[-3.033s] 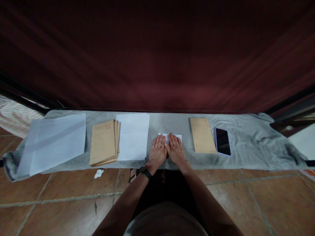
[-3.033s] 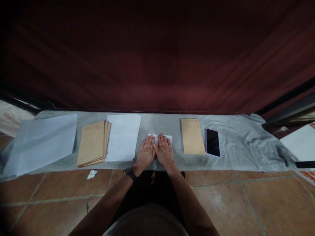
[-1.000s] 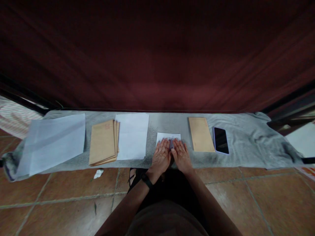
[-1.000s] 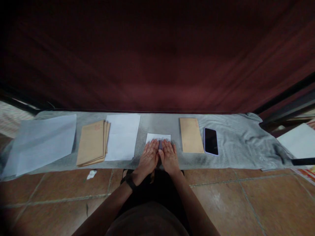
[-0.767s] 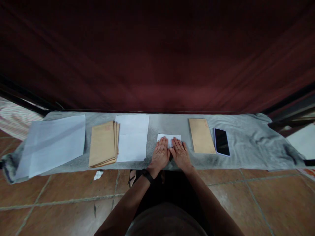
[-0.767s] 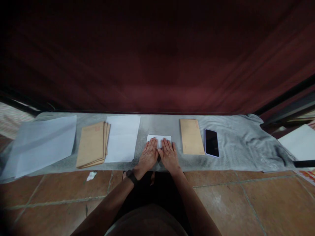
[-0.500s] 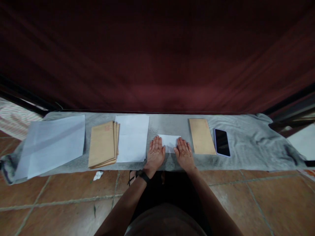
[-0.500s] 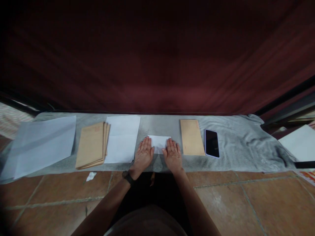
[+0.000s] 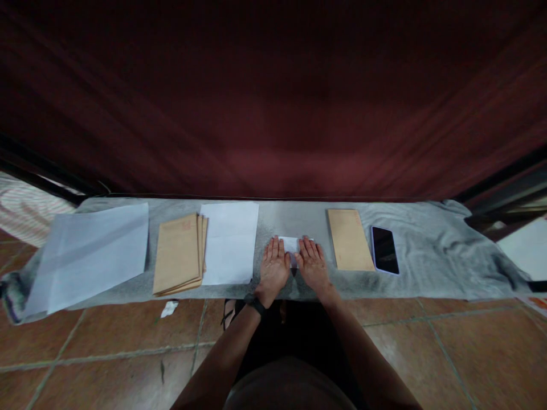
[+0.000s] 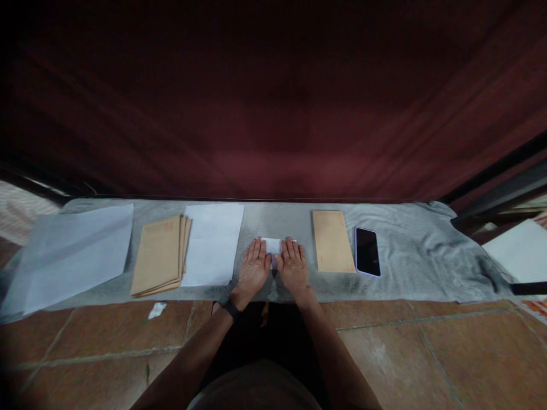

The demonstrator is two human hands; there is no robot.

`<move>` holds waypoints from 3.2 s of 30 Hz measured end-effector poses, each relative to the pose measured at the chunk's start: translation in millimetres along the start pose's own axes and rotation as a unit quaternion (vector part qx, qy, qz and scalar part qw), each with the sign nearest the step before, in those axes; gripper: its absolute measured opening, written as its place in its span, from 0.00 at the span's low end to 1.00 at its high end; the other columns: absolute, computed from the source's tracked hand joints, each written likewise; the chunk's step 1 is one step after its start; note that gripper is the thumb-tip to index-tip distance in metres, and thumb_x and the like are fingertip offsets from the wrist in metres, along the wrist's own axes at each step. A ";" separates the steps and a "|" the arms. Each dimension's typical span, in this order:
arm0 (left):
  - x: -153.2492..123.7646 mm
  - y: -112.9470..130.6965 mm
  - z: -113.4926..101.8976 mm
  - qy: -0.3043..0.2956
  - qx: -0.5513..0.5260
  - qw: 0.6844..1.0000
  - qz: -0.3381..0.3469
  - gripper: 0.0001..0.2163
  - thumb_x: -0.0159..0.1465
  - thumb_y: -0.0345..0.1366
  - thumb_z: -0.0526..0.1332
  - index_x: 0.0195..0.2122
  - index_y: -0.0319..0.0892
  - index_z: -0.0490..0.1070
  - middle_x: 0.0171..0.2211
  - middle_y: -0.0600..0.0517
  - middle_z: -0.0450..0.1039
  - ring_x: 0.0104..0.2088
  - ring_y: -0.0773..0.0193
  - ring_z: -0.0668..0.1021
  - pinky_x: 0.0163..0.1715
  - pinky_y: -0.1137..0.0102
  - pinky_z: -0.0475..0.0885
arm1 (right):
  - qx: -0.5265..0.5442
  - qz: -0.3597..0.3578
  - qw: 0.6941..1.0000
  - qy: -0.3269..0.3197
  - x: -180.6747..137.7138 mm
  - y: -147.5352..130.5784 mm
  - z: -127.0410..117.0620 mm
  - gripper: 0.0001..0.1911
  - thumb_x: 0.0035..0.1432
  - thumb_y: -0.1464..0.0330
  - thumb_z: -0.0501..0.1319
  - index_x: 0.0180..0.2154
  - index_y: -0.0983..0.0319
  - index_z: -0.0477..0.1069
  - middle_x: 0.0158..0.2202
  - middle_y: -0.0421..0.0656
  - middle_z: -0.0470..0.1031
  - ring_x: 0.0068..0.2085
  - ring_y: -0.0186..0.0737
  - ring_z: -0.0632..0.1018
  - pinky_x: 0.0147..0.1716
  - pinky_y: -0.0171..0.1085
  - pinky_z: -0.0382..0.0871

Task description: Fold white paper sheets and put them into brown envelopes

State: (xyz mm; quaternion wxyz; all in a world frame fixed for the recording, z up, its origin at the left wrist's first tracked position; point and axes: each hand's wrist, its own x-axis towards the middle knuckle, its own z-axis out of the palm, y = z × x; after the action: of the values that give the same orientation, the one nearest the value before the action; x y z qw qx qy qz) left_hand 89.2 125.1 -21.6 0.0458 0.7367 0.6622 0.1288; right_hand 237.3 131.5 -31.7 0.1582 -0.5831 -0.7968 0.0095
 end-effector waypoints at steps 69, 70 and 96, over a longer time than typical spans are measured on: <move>-52.7 11.3 -4.3 -0.018 -0.091 0.990 0.107 0.30 0.74 0.48 0.47 0.71 0.34 0.50 0.70 0.38 0.53 0.71 0.54 0.55 0.69 0.53 0.54 | 0.026 -0.066 0.997 -0.006 -57.8 -10.3 -3.0 0.31 0.71 0.69 0.46 0.72 0.61 0.42 0.71 0.48 0.54 0.70 0.45 0.58 0.70 0.52 0.46; -53.3 9.0 -4.4 -0.018 -0.079 0.991 0.107 0.30 0.73 0.49 0.47 0.71 0.34 0.49 0.70 0.38 0.53 0.71 0.54 0.54 0.69 0.53 0.53 | 0.023 -0.057 0.998 -0.006 -58.5 -8.5 -3.0 0.31 0.72 0.68 0.46 0.72 0.62 0.42 0.71 0.49 0.55 0.70 0.46 0.59 0.69 0.53 0.46; -1.6 7.4 -0.5 -0.027 -0.081 0.989 0.123 0.25 0.71 0.32 0.44 0.69 0.30 0.53 0.70 0.37 0.54 0.72 0.54 0.52 0.69 0.52 0.54 | 0.095 -0.067 0.993 -0.029 1.9 2.6 -7.7 0.27 0.74 0.64 0.43 0.70 0.63 0.53 0.69 0.51 0.59 0.70 0.44 0.59 0.68 0.54 0.51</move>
State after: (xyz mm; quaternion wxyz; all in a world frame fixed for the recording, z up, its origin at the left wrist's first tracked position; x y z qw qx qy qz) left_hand 96.0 122.6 -19.5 0.1074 0.8098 0.5522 0.1666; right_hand 241.2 132.8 -24.5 0.1902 -0.5106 -0.8335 0.0913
